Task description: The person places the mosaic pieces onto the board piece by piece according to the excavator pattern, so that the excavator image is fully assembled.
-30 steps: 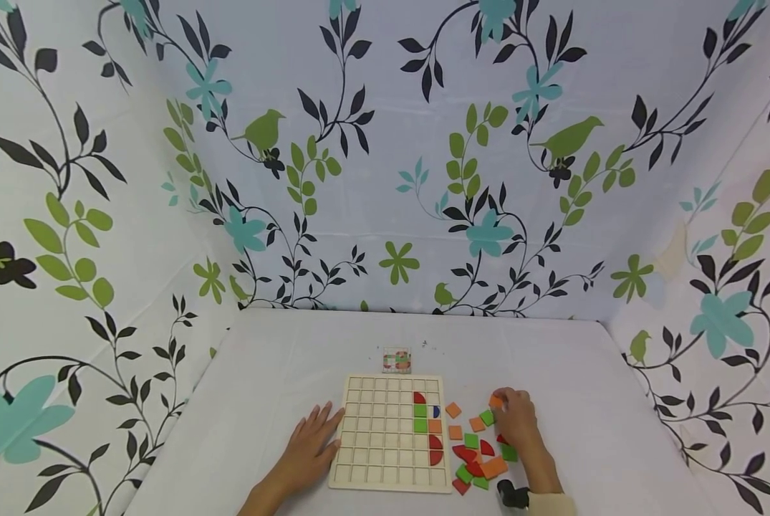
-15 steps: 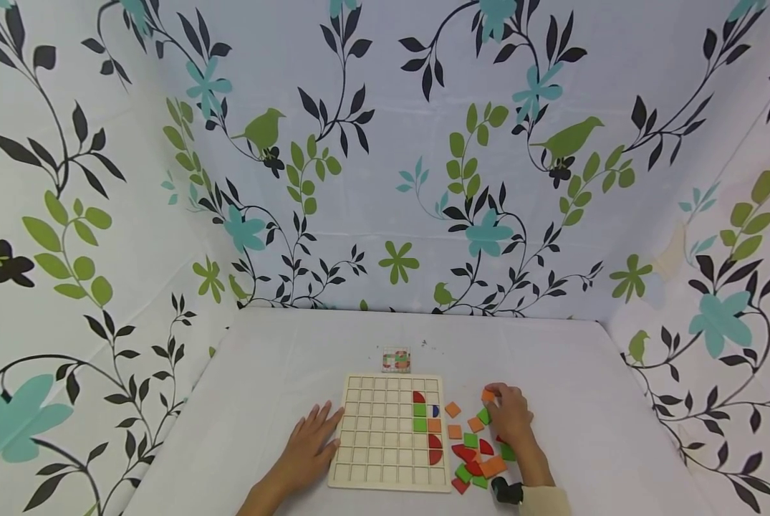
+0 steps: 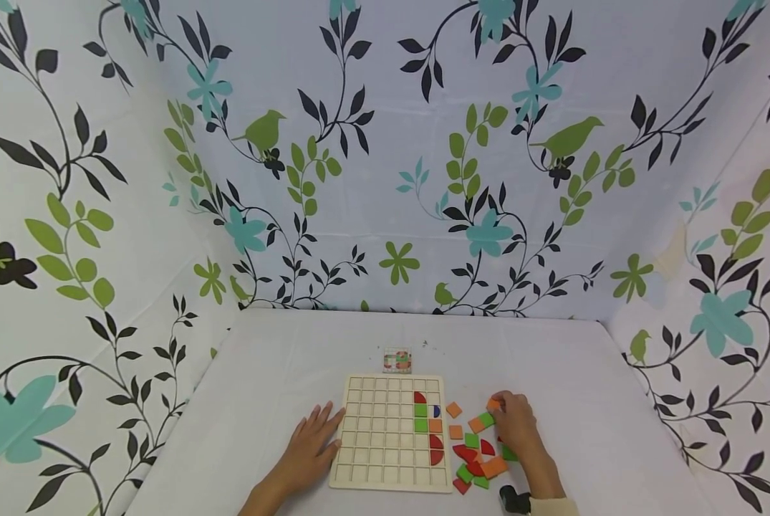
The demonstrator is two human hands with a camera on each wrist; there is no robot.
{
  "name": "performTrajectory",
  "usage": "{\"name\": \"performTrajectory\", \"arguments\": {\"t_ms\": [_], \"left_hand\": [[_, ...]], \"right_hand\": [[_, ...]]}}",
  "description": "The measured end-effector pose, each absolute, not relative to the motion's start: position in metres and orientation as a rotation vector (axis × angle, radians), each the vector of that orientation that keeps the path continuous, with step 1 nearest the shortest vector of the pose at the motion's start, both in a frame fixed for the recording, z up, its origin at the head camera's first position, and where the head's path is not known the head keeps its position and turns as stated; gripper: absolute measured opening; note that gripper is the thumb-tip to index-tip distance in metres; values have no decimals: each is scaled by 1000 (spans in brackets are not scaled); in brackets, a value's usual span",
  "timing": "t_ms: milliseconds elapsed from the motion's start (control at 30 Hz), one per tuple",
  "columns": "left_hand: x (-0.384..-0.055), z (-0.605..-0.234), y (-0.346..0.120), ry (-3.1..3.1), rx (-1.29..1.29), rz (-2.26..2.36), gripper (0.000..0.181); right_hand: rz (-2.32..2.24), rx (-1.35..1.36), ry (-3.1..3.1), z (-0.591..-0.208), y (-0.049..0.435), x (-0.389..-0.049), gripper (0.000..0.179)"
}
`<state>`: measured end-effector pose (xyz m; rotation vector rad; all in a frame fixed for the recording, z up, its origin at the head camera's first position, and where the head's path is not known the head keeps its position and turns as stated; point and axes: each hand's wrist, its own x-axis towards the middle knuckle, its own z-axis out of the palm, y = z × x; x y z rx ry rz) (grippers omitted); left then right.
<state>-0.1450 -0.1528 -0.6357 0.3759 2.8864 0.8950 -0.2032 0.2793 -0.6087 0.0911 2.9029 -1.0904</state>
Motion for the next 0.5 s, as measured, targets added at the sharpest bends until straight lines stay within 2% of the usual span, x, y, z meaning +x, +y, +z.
{"name": "performTrajectory", "arguments": {"t_ms": [233, 500], "left_hand": [[-144, -635, -153, 2883, 385, 904, 57], [-143, -632, -152, 2888, 385, 902, 57]], "right_hand": [[-984, 90, 2992, -596, 261, -186, 29], [-1011, -179, 2936, -601, 199, -164, 27]]}}
